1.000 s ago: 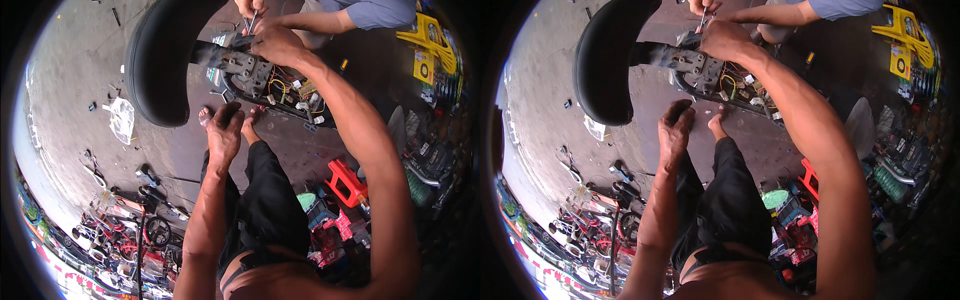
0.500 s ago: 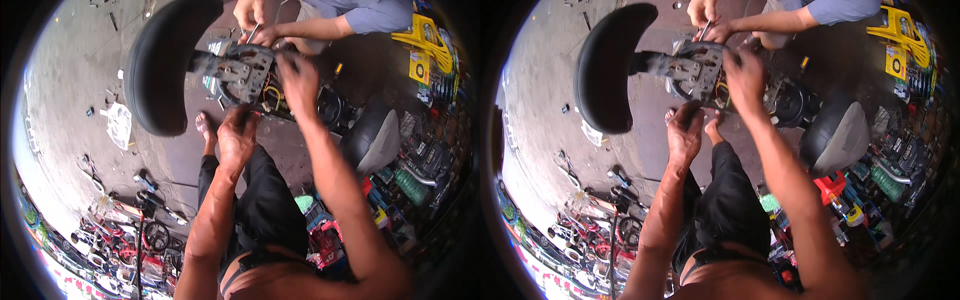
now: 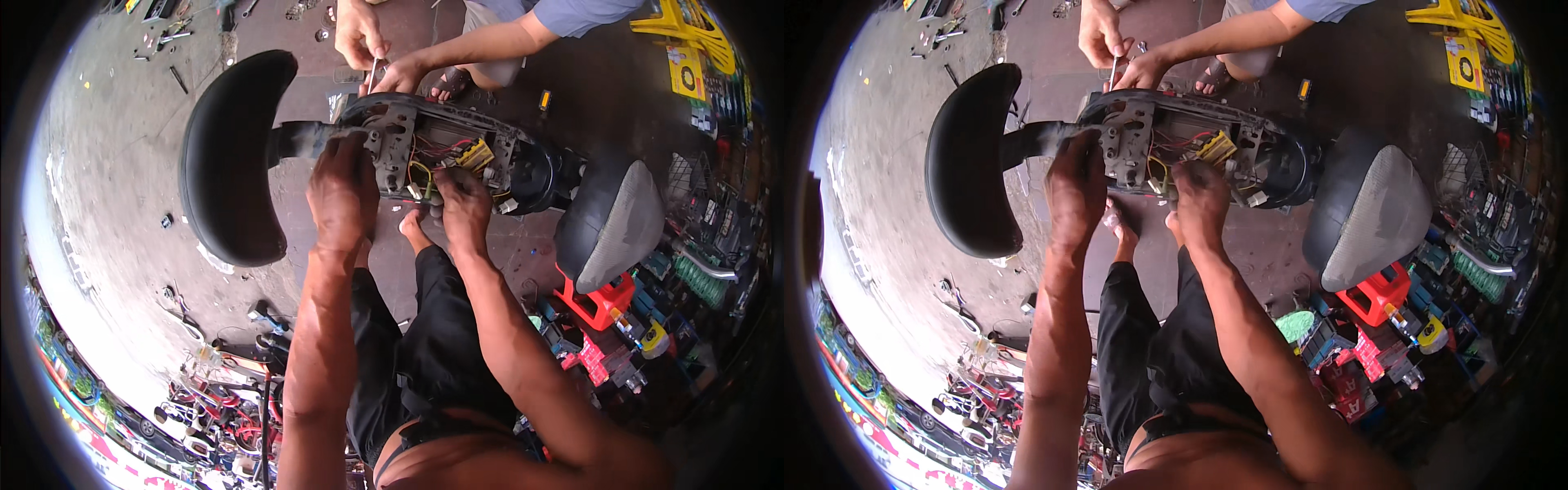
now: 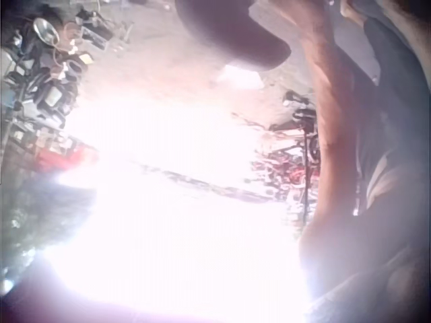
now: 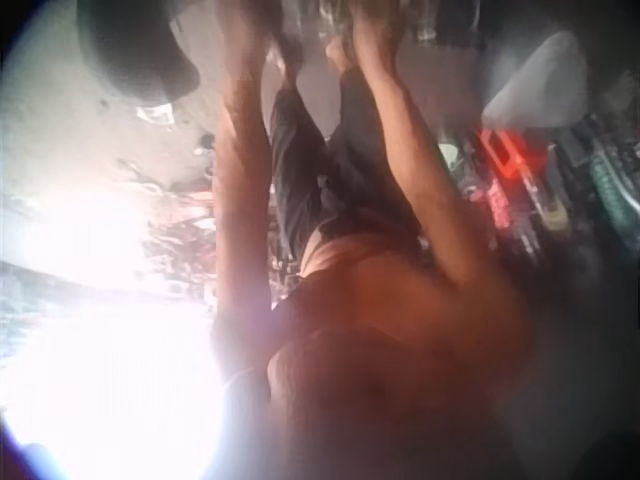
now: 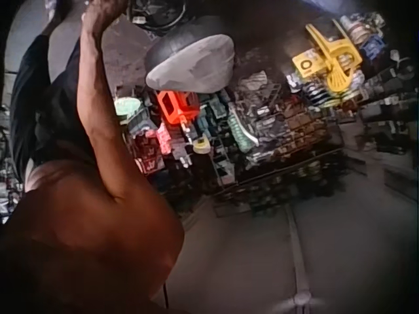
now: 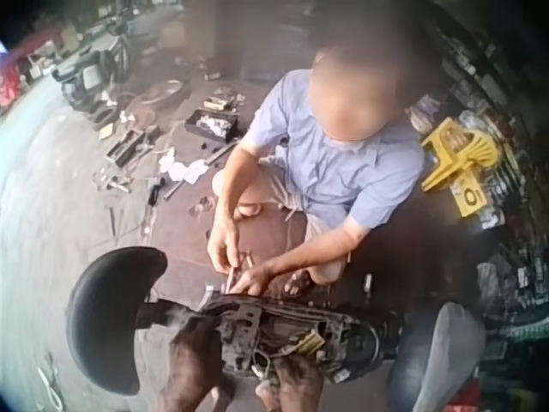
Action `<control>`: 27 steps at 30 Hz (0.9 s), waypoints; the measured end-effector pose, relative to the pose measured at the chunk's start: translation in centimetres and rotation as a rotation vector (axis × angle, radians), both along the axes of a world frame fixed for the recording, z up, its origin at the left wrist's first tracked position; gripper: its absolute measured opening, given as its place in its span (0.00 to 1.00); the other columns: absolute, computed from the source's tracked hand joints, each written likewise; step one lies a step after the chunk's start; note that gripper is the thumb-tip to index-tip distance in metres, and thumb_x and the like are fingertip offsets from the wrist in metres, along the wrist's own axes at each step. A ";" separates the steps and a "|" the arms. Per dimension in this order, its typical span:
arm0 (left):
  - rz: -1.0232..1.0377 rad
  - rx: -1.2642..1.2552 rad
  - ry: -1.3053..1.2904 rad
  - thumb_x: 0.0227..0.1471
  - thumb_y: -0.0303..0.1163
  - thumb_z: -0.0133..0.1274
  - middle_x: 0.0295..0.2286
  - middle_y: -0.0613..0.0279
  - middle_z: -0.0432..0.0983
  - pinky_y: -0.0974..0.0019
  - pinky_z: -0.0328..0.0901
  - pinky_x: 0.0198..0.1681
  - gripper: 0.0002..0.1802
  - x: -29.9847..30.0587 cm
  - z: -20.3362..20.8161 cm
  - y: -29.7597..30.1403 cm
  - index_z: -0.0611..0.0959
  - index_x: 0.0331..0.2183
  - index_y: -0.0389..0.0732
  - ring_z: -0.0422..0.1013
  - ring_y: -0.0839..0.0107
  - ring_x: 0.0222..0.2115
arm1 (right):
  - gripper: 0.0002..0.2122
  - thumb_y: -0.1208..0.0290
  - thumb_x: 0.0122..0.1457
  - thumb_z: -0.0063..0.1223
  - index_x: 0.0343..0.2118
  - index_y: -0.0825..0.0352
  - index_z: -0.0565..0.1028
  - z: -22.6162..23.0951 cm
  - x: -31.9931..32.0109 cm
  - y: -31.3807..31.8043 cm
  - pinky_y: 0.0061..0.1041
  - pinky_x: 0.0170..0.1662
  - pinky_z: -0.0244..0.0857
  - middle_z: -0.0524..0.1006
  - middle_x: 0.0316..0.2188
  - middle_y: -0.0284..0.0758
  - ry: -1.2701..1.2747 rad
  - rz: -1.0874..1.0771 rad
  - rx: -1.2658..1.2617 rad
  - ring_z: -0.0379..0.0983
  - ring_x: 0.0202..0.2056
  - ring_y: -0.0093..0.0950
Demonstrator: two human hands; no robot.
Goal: Repairing the wiring and rear components of a motor scooter.
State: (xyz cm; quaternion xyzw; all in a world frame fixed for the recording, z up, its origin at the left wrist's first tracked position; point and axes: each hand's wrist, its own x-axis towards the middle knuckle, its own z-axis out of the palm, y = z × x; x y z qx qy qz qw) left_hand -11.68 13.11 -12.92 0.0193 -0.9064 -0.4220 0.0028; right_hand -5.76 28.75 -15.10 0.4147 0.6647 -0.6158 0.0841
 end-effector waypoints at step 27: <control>-0.505 -0.693 -0.403 0.52 0.40 0.46 0.23 0.51 0.77 0.55 0.67 0.30 0.15 -8.8 -1.6 0.8 0.81 0.32 0.41 0.76 0.54 0.26 | 0.13 0.70 0.56 0.53 0.44 0.65 0.73 0.1 0.2 0.2 0.32 0.34 0.67 0.76 0.30 0.44 0.142 0.313 0.137 0.75 0.30 0.38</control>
